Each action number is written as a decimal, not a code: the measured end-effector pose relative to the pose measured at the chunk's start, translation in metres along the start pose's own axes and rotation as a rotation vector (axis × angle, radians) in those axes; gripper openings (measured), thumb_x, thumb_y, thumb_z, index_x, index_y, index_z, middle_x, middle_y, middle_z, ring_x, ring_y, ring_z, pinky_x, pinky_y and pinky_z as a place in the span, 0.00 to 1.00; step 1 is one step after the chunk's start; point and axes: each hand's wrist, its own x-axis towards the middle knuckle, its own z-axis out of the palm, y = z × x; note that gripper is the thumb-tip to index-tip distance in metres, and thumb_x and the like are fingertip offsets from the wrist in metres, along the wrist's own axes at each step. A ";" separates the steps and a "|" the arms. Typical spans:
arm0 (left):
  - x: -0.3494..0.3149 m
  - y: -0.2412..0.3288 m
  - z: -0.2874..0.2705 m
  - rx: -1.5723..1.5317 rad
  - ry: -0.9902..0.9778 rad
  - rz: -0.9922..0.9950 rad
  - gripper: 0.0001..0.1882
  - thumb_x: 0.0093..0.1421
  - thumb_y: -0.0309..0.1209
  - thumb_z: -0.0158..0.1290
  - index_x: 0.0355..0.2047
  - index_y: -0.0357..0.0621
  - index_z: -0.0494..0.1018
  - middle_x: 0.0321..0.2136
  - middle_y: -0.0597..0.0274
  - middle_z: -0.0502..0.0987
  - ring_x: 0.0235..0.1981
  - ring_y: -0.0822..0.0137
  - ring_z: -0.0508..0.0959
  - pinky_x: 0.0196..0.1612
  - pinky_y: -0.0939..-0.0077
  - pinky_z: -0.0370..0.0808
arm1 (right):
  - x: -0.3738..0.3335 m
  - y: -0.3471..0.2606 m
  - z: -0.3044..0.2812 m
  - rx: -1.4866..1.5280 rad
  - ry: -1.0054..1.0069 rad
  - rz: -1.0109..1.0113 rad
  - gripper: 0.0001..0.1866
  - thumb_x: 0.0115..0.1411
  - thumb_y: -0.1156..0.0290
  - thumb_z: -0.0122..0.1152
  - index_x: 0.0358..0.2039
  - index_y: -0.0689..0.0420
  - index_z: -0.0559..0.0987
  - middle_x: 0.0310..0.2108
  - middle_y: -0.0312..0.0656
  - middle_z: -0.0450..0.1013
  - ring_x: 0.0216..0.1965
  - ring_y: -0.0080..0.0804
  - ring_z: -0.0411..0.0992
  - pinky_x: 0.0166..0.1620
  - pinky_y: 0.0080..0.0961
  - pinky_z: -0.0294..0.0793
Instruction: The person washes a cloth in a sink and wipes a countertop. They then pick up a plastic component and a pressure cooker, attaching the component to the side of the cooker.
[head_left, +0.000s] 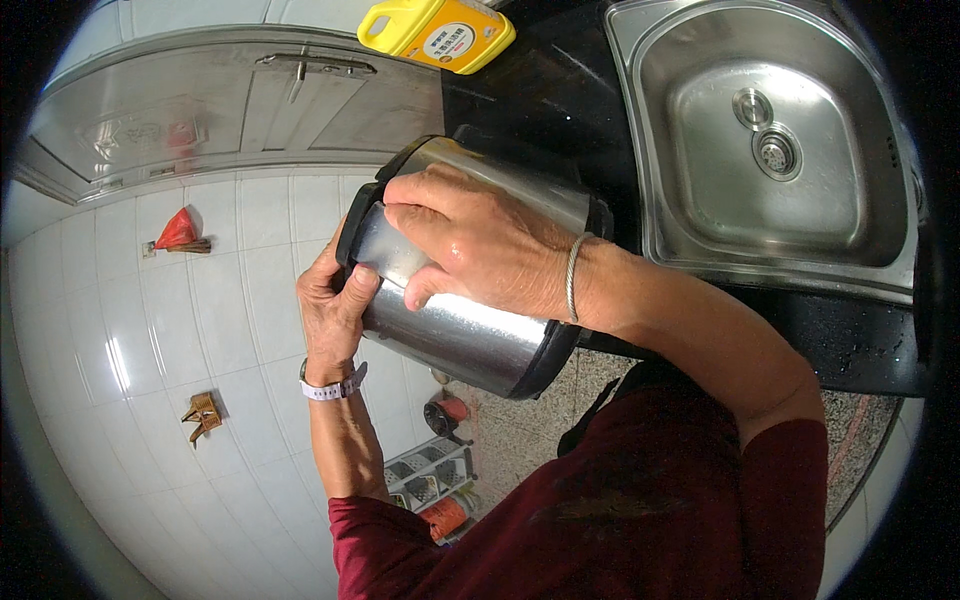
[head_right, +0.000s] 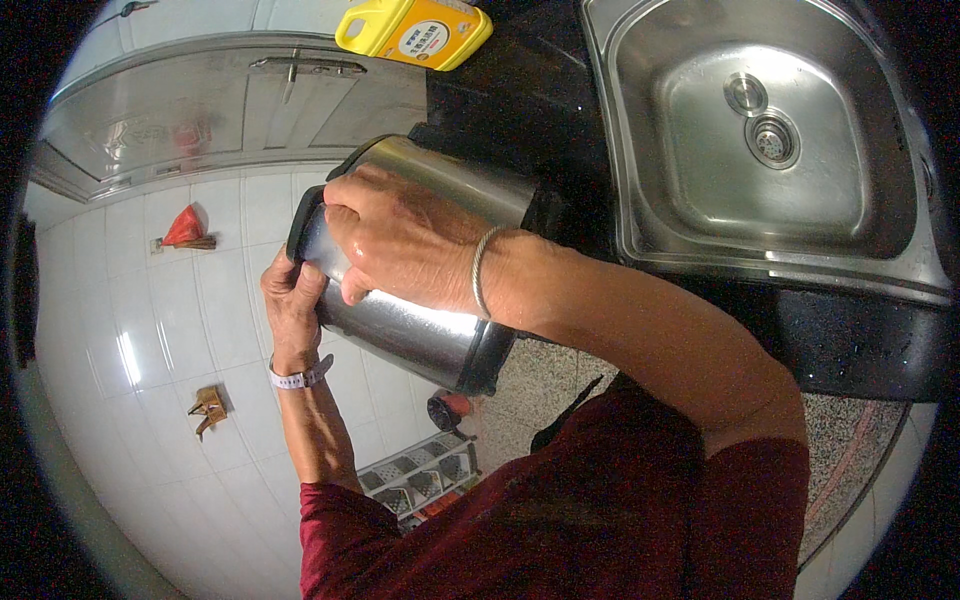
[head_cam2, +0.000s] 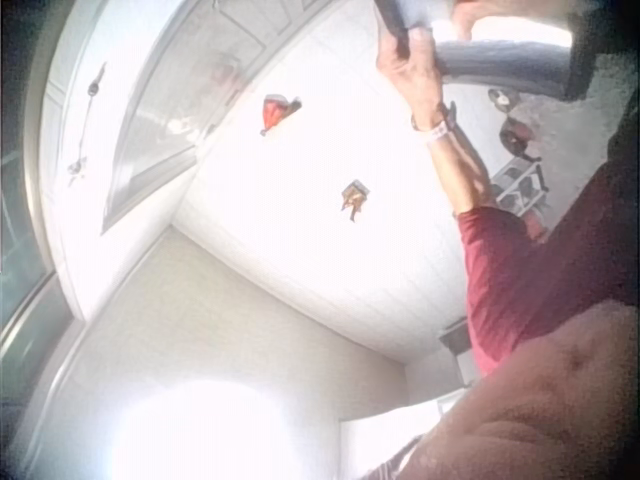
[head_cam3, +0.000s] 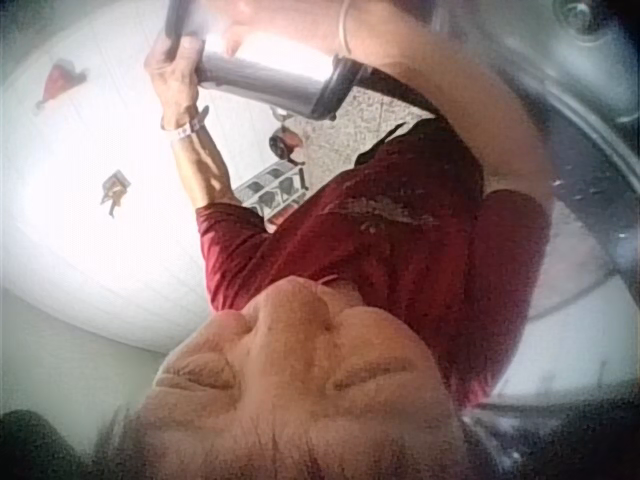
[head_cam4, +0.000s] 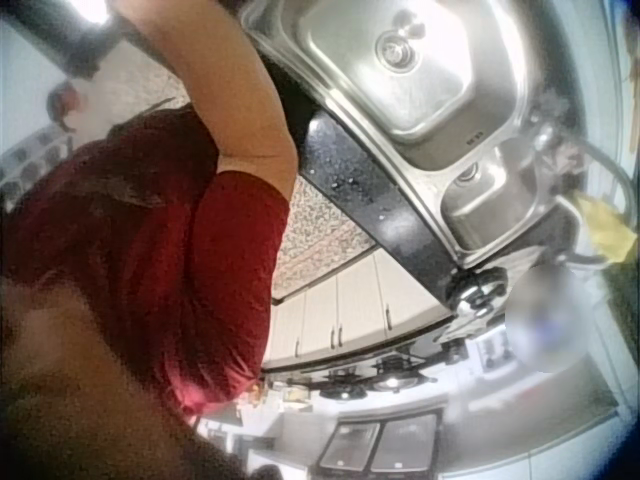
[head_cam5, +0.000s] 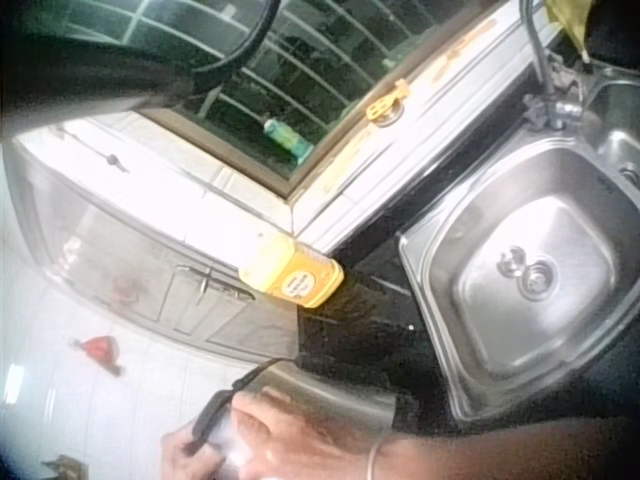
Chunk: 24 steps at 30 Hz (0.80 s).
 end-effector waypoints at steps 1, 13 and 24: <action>0.000 0.000 0.000 -0.001 -0.003 0.006 0.33 0.57 0.44 0.66 0.57 0.35 0.74 0.54 0.55 0.77 0.54 0.66 0.75 0.59 0.68 0.69 | 0.001 -0.001 0.001 0.028 -0.002 0.024 0.35 0.40 0.65 0.79 0.47 0.71 0.75 0.50 0.52 0.71 0.52 0.46 0.72 0.53 0.34 0.76; -0.004 0.000 0.000 -0.011 0.018 -0.020 0.34 0.56 0.43 0.67 0.58 0.35 0.74 0.50 0.58 0.79 0.49 0.68 0.76 0.55 0.72 0.71 | 0.002 -0.010 0.002 0.083 -0.035 0.185 0.30 0.48 0.72 0.74 0.50 0.72 0.75 0.52 0.53 0.70 0.55 0.49 0.70 0.57 0.36 0.72; -0.006 -0.003 0.000 -0.037 0.054 -0.033 0.29 0.59 0.37 0.65 0.57 0.36 0.74 0.45 0.64 0.80 0.44 0.73 0.75 0.50 0.77 0.72 | 0.003 -0.017 0.011 0.023 0.011 0.142 0.28 0.48 0.78 0.72 0.50 0.72 0.75 0.52 0.52 0.69 0.54 0.47 0.68 0.57 0.35 0.71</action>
